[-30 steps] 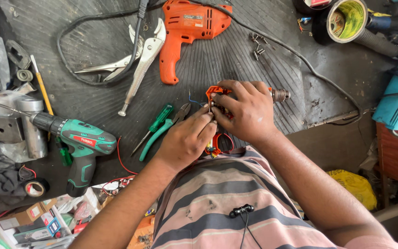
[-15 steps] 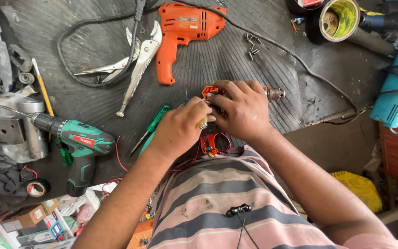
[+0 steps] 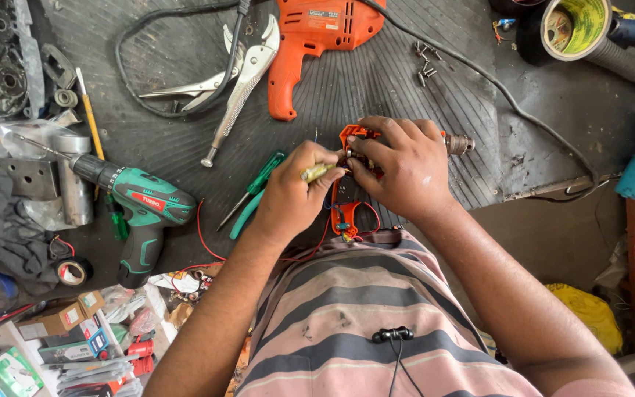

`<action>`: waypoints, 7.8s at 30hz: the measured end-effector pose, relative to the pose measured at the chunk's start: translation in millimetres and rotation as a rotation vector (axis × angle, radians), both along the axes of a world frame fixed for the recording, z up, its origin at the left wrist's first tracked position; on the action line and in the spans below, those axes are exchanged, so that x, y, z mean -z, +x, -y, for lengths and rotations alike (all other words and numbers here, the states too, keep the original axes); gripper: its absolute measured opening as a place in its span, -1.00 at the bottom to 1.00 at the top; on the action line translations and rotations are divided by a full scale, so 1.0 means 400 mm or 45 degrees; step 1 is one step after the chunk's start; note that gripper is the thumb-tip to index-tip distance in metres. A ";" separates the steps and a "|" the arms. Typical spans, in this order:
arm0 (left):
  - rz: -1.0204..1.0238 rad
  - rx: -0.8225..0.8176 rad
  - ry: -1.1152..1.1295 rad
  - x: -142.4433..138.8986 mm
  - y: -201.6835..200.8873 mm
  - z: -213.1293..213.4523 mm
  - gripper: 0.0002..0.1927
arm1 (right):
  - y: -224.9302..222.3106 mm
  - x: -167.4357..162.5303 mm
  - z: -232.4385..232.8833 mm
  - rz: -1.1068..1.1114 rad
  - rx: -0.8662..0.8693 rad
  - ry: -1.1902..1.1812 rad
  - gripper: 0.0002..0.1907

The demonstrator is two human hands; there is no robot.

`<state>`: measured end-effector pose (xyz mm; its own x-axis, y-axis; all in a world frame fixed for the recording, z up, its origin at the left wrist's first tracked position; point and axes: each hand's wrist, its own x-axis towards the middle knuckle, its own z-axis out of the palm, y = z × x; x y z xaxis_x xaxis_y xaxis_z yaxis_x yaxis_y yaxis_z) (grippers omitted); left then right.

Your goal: The person repairs a disassembled orange power drill on a cluttered workbench, handling its open housing, motor and wires. They use pliers to work on the wiring, manipulate small internal components by hand, and reposition the drill body while working on its parts.

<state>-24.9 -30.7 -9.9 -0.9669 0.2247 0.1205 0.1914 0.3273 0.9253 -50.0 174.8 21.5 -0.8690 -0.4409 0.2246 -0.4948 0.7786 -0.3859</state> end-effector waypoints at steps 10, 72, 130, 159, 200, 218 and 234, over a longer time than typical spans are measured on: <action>0.007 0.108 -0.226 -0.072 -0.025 -0.019 -0.71 | 0.003 0.008 -0.005 -0.015 -0.022 0.026 -0.75; 0.652 -0.281 -0.209 -0.064 0.107 -0.019 -0.77 | 0.063 -0.018 -0.075 -0.014 -0.370 -0.358 -0.74; 0.019 -0.840 -0.394 -0.079 0.232 -0.125 -0.86 | 0.051 -0.040 -0.079 0.191 -0.660 -0.261 -0.82; 0.047 -0.580 -0.429 -0.068 0.286 -0.085 -0.90 | 0.116 -0.033 -0.049 0.181 -0.399 0.043 -0.66; 0.488 -0.150 0.023 -0.025 0.292 0.115 -0.63 | 0.183 0.107 -0.070 -0.116 -0.229 -0.127 -0.78; -0.177 -0.249 -0.909 -0.076 0.197 0.225 -0.63 | 0.301 0.015 0.054 0.055 0.163 -0.317 -0.86; 0.554 0.098 -1.098 -0.030 0.177 0.213 -0.53 | 0.266 -0.028 -0.011 0.334 0.123 -0.314 -0.83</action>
